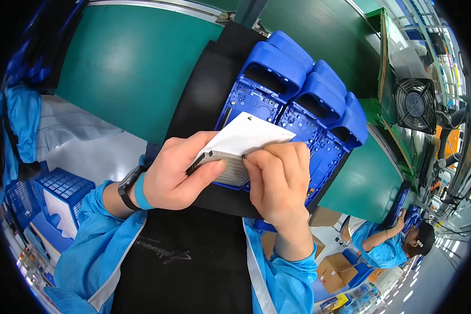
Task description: The person peels small adhesive pads from a sheet by hand and applies them inside plastic device housings resting on trays along an assembly line.
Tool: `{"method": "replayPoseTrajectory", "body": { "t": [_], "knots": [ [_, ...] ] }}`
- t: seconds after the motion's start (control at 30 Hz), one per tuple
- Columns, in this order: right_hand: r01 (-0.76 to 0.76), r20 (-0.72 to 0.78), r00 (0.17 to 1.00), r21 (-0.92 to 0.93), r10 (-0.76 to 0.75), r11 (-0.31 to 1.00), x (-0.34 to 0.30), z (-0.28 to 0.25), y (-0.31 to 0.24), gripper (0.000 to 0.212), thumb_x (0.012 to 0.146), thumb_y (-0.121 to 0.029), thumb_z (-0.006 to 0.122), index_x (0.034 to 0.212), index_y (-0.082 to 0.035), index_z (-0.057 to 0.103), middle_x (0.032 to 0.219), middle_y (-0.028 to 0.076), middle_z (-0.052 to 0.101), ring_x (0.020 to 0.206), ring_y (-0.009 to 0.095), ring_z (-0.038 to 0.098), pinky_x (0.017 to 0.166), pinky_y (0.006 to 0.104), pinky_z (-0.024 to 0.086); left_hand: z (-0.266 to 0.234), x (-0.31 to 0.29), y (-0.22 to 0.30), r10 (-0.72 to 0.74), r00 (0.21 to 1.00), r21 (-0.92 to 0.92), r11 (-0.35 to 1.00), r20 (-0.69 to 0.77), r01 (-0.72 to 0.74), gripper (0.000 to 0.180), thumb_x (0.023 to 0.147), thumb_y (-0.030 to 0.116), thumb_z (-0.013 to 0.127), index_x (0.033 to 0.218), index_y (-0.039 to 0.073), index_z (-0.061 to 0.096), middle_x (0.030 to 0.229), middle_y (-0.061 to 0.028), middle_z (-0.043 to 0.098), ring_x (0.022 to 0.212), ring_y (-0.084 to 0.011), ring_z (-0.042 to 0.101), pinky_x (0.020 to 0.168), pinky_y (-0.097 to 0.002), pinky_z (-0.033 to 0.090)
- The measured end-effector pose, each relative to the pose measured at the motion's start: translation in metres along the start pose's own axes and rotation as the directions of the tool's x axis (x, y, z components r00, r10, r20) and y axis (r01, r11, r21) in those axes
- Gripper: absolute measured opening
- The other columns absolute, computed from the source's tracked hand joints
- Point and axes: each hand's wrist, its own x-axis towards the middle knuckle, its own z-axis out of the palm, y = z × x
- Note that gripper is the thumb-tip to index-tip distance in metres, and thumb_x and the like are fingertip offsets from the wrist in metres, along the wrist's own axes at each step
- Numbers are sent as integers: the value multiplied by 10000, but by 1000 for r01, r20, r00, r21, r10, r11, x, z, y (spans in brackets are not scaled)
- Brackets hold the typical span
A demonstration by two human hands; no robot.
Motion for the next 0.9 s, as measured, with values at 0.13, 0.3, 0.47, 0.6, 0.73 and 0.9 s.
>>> {"method": "replayPoseTrajectory", "body": {
  "t": [0.13,0.3,0.47,0.6,0.73,0.9],
  "knots": [
    [124,21,992,-81,-122,989,-4,0,4,205,742,61,720,878,-28,594,846,111,552,737,292,511,659,370,424,2,4,-2,-95,995,21,995,19,95,300,931,83,610,1187,-72,583,820,-235,690,720,-354,719,614,-352,533],
    [-14,-1,1000,106,14,994,-21,-9,13,170,758,97,655,852,-14,567,838,117,542,754,271,518,682,345,431,1,5,-4,-98,987,36,994,-126,104,299,942,83,594,1205,-60,584,893,-236,712,808,-325,740,695,-344,555],
    [-176,210,964,50,162,983,-27,-29,31,131,803,104,633,855,-3,581,855,111,559,781,263,526,701,339,441,-14,2,-10,-133,975,-84,989,-180,119,307,996,115,584,1239,-73,565,1075,-151,715,987,-163,667,864,-295,514],
    [-137,326,937,6,127,991,-27,-29,30,126,798,76,656,864,-11,594,867,110,569,805,291,528,722,365,441,-13,2,-12,-126,978,-91,989,-167,112,315,999,111,585,1251,-75,556,1086,-149,712,993,-162,664,868,-294,512],
    [-108,353,929,-29,111,994,-26,-25,30,145,780,68,662,877,-19,599,871,111,569,807,307,526,729,383,438,-9,3,-12,-136,979,-137,984,-152,116,316,1005,103,575,1265,-75,546,1091,-150,710,998,-163,663,875,-295,513],
    [-125,356,926,-27,126,992,-26,-25,31,143,783,65,661,880,-19,599,872,114,568,813,310,528,732,386,442,-10,3,-13,-135,981,-139,983,-139,116,321,1008,105,574,1272,-74,540,1095,-149,709,1003,-165,663,882,-296,512]
  ]
}}
